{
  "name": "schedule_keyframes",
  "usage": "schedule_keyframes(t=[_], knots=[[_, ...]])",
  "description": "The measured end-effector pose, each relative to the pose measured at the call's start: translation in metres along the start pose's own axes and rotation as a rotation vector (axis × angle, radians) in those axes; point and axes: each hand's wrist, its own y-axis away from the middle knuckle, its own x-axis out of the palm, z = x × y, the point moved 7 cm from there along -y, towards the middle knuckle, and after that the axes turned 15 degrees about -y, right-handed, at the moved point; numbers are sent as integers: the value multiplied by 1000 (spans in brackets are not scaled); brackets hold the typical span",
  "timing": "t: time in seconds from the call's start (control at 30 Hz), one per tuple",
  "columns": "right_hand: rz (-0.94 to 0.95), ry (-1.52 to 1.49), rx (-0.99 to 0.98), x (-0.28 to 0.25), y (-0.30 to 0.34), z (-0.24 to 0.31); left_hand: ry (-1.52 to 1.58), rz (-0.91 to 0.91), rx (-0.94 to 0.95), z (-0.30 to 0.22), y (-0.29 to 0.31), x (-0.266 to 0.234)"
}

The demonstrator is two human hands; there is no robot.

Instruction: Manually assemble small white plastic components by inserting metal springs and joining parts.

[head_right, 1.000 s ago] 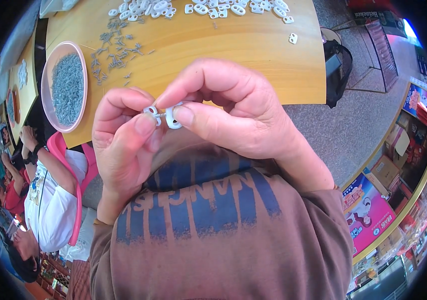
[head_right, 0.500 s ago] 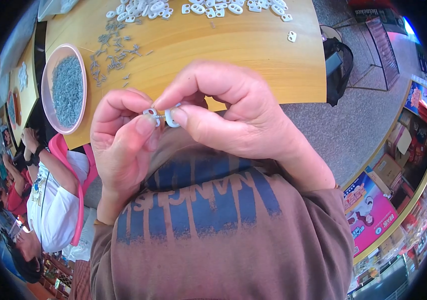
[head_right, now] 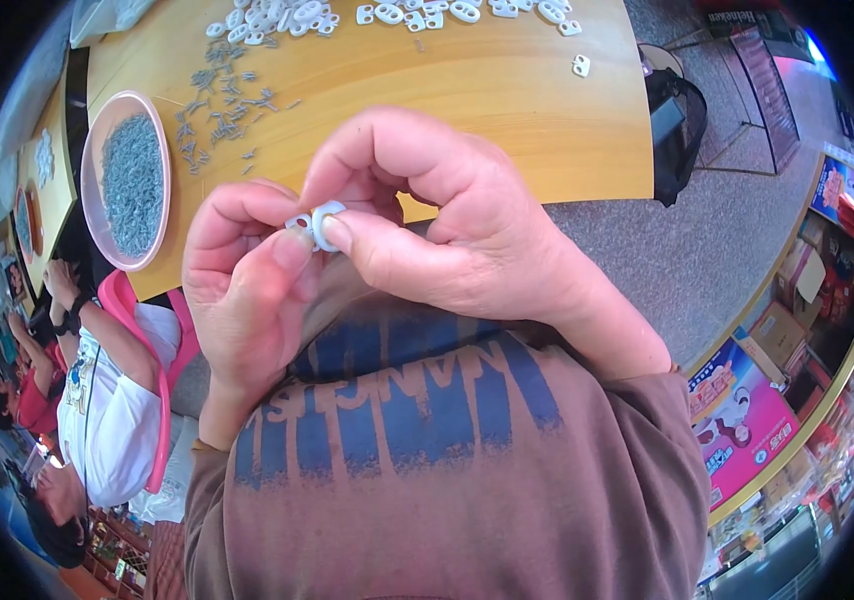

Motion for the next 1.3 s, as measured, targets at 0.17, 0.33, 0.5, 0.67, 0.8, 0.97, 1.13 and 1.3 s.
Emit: schedule_keyframes(t=[0.17, 0.33, 0.5, 0.67, 0.8, 0.97, 1.13, 1.3], knots=[[0, -69, 33, -2, 1, -3, 16, 28, -22, 2, 0, -1], [46, -125, -27, 3, 2, -4, 84, -27, -79, 4, -3, -3], [30, -90, -53, 3, 2, -5, 123, -22, -96, 5, -3, -3], [27, -72, -60, 2, 2, -5, 136, -9, -65, 4, -3, -1], [14, -61, -129, 2, 3, -6, 143, -33, 12, 2, -1, 1], [-23, -119, -155, 2, 4, -8, 154, -54, 39, 1, -1, 1], [-32, -114, -145, 0, 5, -8, 133, -43, 50, 2, -1, -1], [-48, -150, -130, -1, 5, -7, 108, -32, 60, 1, 0, -2]])
